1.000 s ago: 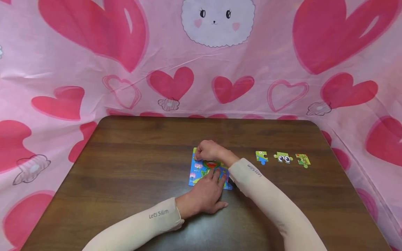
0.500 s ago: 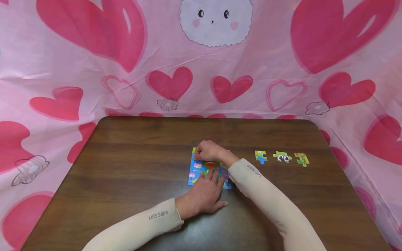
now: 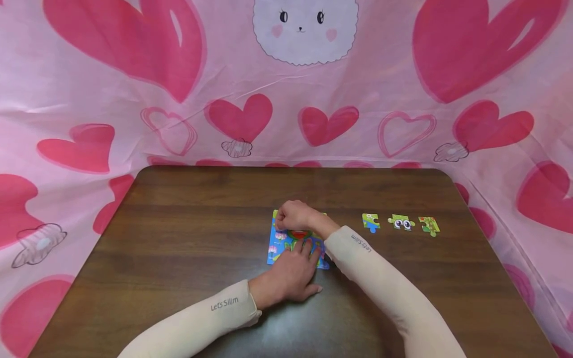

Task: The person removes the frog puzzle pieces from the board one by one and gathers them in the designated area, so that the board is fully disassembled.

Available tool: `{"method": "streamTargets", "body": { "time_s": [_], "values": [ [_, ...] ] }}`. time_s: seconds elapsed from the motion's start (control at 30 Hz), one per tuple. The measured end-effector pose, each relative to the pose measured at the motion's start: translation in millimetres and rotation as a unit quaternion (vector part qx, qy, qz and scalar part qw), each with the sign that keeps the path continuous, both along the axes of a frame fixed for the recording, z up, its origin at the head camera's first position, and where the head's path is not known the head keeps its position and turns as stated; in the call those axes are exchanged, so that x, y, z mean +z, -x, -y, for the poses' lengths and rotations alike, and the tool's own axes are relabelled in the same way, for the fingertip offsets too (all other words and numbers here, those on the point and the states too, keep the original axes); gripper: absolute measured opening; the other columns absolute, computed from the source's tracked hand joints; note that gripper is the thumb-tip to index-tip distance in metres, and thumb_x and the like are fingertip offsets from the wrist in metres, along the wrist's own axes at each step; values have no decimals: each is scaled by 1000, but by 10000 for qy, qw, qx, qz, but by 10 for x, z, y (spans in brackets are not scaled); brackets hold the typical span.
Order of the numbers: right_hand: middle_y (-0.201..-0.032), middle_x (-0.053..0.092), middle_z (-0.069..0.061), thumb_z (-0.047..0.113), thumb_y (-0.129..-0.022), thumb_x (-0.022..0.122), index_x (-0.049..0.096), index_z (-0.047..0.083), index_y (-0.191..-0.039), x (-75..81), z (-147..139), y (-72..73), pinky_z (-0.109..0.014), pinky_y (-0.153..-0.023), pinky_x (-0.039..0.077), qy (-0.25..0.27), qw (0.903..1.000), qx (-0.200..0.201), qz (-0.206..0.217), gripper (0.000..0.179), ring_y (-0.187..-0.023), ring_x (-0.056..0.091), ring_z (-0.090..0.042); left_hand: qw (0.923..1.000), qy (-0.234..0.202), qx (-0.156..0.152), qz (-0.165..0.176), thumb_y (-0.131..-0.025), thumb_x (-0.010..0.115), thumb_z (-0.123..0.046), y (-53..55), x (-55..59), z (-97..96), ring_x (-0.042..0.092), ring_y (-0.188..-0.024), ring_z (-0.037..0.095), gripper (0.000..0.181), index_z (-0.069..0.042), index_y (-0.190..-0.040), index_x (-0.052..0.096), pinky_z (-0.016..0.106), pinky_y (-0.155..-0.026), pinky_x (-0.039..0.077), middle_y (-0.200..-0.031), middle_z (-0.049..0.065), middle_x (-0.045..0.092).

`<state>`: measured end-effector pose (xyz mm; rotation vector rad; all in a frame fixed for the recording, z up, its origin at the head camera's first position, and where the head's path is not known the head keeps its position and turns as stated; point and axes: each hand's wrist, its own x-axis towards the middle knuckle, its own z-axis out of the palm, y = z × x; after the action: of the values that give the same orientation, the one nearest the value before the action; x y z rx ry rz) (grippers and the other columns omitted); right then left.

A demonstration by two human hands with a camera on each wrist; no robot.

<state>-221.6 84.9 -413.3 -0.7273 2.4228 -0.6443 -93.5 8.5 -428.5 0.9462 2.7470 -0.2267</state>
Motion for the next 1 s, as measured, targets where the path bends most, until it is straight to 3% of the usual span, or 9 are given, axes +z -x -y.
{"method": "streamTargets", "body": {
  "time_s": [0.17, 0.4, 0.57, 0.77, 1.0],
  "values": [
    [-79, 69, 4, 16, -96, 67, 76, 16, -88, -14, -8, 15, -26, -62, 47, -57, 9999, -60, 76, 11, -57, 51, -10, 9999, -46, 2, 156, -91, 54, -73, 4, 4, 0, 43, -142, 30, 89, -12, -155, 37, 44, -101, 53, -159, 14, 41],
    [-84, 70, 6, 14, -94, 67, 75, 17, -88, 14, -31, 25, -27, -73, 49, -51, 10000, 17, -15, 10, -72, 57, -12, 9999, -14, 37, 117, -90, 53, -74, -8, 6, -21, 42, -142, 30, 91, -12, -155, 37, 45, -102, 52, -159, 14, 41],
    [-84, 70, 4, 13, -92, 69, 73, 14, -96, 22, -49, 25, -29, -73, 51, 100, 9996, -38, 273, 6, -72, 58, -14, 9997, -65, 98, 193, -90, 54, -73, -1, -5, -28, 43, -141, 30, 91, -11, -155, 37, 46, -103, 51, -159, 15, 40],
    [-84, 70, 3, 11, -92, 70, 74, 13, -107, 14, -70, 13, -29, -80, 52, 89, 9992, 32, 396, 15, -77, 59, -13, 9990, -155, 87, 416, -90, 54, -73, 24, 1, -13, 42, -143, 30, 92, -11, -156, 36, 47, -104, 51, -161, 15, 37],
    [-83, 68, 2, 8, -93, 68, 72, 14, -104, 16, -92, 23, -28, -74, 51, 189, 9983, 74, 540, 14, -73, 57, -14, 9985, -235, 54, 485, -90, 56, -72, 32, 10, -3, 42, -142, 31, 93, -10, -156, 36, 48, -103, 52, -161, 16, 37]
  ]
}}
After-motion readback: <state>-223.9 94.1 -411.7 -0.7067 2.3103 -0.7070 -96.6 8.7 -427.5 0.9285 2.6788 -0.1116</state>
